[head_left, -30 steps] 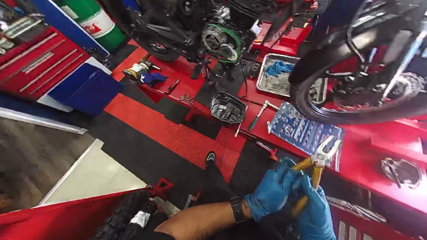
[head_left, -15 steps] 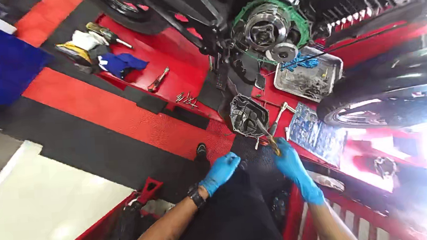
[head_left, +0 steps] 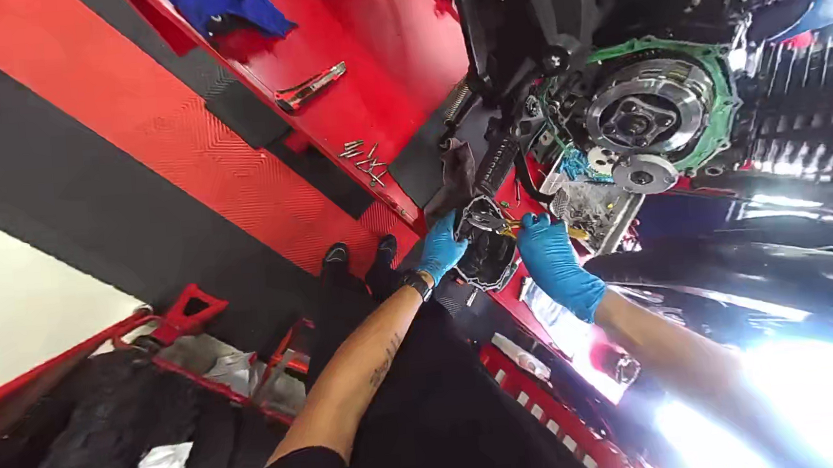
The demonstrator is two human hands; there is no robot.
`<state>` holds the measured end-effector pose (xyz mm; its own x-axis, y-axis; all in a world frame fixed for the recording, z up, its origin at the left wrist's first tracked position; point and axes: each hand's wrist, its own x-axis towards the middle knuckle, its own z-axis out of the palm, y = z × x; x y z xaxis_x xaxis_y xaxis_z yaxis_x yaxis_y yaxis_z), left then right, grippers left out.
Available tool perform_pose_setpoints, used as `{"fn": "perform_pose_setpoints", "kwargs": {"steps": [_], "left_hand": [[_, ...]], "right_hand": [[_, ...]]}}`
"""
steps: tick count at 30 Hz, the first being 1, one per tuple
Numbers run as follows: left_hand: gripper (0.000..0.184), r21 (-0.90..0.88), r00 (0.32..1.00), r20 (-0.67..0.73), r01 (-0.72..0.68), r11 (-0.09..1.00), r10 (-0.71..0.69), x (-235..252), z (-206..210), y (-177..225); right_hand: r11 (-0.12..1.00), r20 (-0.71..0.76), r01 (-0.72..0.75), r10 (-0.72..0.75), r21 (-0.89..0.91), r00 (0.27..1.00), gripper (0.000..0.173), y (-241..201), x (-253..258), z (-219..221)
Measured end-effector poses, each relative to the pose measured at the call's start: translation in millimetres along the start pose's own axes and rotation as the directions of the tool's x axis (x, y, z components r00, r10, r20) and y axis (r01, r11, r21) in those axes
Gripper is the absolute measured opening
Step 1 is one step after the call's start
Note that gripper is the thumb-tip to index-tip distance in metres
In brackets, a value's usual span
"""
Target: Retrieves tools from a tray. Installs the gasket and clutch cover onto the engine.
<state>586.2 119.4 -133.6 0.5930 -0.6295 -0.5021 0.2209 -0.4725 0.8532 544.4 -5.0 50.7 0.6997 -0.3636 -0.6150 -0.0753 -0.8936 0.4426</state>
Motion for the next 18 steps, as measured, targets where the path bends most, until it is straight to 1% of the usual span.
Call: {"fn": "perform_pose_setpoints", "kwargs": {"steps": [2,4,6,9,12,18], "left_hand": [[0.076,-0.041,1.0,0.026,-0.016,0.999,0.017,3.6,4.0,2.1],[0.075,-0.054,0.998,0.024,-0.05,0.997,0.052,4.4,8.0,-1.8],[0.076,-0.056,0.997,0.026,-0.068,0.996,0.07,2.9,12.4,-1.1],[0.078,0.013,0.994,0.053,-0.101,0.995,0.1,1.2,18.8,4.4],[0.073,0.059,0.991,0.07,-0.122,0.991,0.118,-1.8,25.3,11.4],[0.071,0.126,0.99,0.104,-0.107,0.986,0.094,-6.7,29.6,27.1]], "right_hand": [[0.998,-0.018,0.004,-0.005,-0.058,1.0,0.026,0.8,0.2,-2.8],[0.995,-0.059,0.028,-0.034,-0.098,0.998,0.023,2.1,-1.4,0.4],[0.99,-0.063,0.045,-0.053,-0.133,0.997,0.022,4.3,-4.6,3.1],[0.984,-0.006,0.025,-0.026,-0.175,1.0,0.023,7.7,-11.2,0.4],[0.976,0.037,-0.003,0.011,-0.216,0.999,0.025,12.7,-18.3,0.9],[0.972,0.035,-0.053,0.062,-0.227,0.997,0.025,20.7,-26.5,4.3]]}}
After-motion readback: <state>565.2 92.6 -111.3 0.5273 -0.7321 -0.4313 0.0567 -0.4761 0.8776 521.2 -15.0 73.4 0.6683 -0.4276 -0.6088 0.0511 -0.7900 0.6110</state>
